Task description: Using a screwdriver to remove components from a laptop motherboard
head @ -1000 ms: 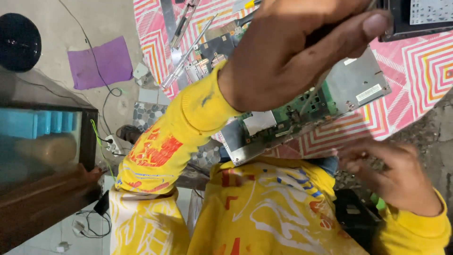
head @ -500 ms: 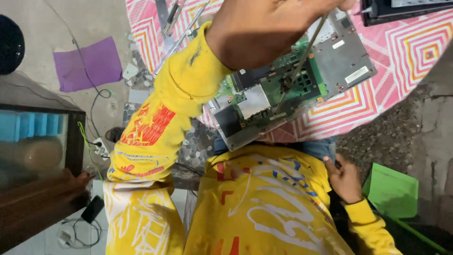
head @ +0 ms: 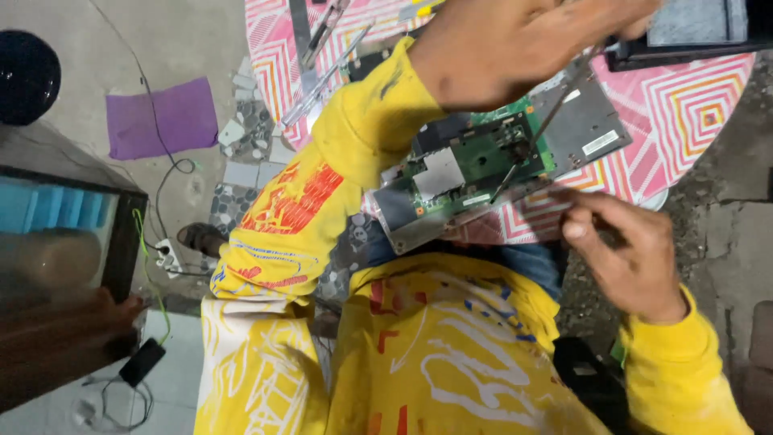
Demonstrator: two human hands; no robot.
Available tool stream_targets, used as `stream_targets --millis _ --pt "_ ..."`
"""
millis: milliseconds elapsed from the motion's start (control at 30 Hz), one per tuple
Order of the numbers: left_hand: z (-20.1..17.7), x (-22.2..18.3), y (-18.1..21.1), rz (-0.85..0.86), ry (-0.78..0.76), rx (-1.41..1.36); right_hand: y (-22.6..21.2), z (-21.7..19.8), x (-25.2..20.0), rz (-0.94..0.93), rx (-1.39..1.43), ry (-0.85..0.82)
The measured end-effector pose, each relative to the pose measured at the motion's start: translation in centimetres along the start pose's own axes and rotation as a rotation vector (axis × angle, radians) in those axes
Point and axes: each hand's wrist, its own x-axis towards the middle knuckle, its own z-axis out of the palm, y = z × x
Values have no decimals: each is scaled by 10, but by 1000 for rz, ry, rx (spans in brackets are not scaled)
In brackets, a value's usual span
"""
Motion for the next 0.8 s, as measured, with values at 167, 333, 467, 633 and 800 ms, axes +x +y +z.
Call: stream_targets --millis 167,333,467,633,800 --pt "21 -18 -37 91 -239 295 -21 8 56 -159 77 -9" --pt "43 -11 -62 49 -36 22 -22 20 69 -113 223 -50" --pt "30 -10 -43 118 -203 296 -11 14 61 -257 63 57" --pt "-17 -75 1 -143 -35 257 18 7 36 -134 48 45" --pt "-4 -146 -11 -292 -267 560 46 13 14 124 230 72"
